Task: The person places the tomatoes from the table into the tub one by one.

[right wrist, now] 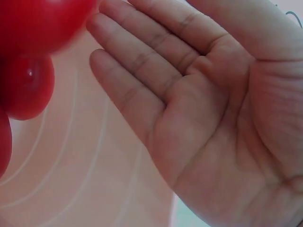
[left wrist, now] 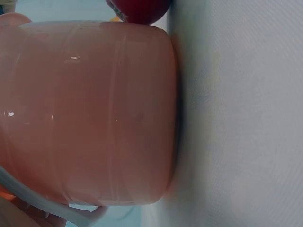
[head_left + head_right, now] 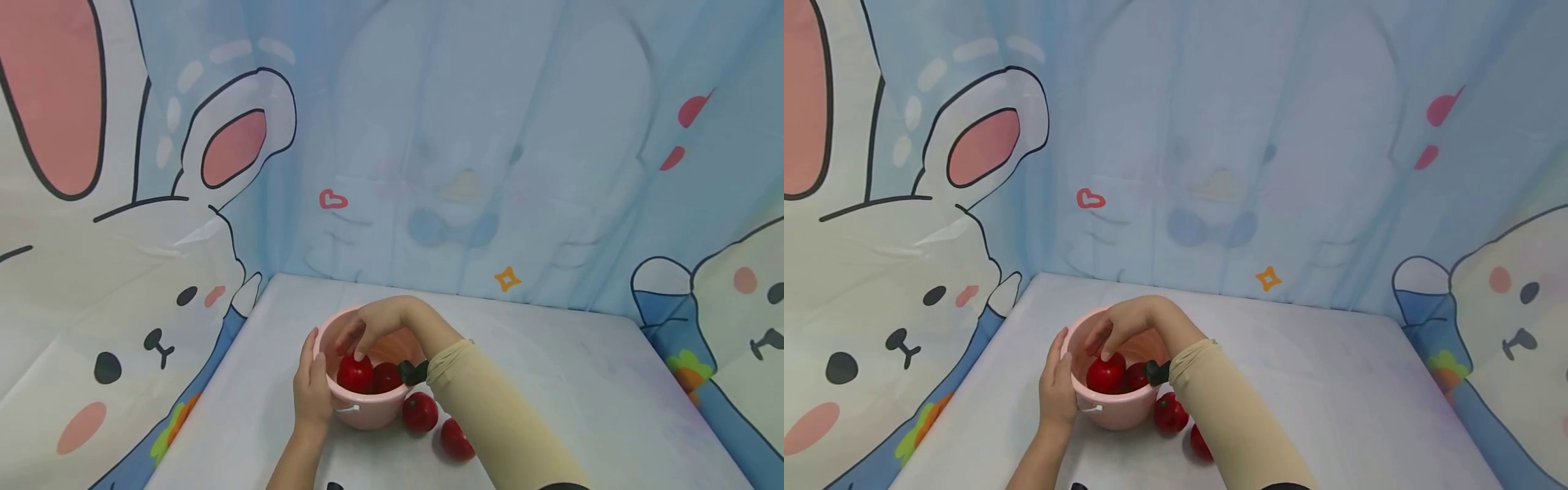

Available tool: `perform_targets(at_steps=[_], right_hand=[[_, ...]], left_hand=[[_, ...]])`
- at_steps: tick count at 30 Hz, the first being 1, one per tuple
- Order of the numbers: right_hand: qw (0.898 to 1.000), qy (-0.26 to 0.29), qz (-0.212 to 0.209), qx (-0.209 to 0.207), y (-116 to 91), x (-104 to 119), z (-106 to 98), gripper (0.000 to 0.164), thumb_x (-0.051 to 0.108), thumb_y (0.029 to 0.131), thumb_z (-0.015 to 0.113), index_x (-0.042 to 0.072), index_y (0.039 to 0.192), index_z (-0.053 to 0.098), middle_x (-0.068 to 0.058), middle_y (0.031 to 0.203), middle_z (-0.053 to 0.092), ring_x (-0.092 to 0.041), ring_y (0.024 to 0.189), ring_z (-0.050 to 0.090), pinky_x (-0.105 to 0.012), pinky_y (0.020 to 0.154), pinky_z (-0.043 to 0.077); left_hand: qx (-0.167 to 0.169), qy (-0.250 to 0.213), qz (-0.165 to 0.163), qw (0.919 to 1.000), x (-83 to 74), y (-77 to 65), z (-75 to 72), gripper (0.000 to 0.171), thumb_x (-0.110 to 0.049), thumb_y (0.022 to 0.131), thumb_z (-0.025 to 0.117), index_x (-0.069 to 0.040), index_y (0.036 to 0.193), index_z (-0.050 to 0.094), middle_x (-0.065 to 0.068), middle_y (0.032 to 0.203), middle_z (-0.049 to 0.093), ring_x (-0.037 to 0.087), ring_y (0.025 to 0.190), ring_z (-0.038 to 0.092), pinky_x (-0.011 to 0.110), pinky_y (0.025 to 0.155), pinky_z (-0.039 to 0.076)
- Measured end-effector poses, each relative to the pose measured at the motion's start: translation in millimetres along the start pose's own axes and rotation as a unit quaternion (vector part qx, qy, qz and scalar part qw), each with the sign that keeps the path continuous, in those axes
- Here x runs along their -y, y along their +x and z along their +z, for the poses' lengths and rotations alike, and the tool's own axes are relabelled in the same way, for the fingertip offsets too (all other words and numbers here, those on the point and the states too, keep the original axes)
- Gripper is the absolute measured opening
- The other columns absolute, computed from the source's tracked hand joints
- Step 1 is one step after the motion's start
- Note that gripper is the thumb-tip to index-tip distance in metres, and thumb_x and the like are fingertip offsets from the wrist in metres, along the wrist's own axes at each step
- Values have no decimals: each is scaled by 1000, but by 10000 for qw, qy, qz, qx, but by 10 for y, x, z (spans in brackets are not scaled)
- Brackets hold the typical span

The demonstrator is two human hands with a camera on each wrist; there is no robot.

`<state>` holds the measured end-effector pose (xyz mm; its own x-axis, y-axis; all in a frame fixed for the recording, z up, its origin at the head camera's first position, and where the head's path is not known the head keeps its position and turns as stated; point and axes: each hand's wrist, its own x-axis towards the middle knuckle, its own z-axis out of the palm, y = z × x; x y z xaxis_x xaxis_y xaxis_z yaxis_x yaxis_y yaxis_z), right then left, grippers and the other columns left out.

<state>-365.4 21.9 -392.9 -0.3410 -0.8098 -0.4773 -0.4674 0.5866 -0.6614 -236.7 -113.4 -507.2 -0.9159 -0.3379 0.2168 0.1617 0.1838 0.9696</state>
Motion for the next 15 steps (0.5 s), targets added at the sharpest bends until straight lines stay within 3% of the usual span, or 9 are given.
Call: perform_targets(at_steps=[15], right_hand=[[9992,-252,-112,-279,-61,4,-12,40,28,80,69,30,119,61,7,118,62,-14,114,56,-26,86,51]], left_hand=[[21,-5,90,10000,-7,-2,0,43,-31,97,34,-48,136,28,-19,144,34,14,135,35,46,100,38]])
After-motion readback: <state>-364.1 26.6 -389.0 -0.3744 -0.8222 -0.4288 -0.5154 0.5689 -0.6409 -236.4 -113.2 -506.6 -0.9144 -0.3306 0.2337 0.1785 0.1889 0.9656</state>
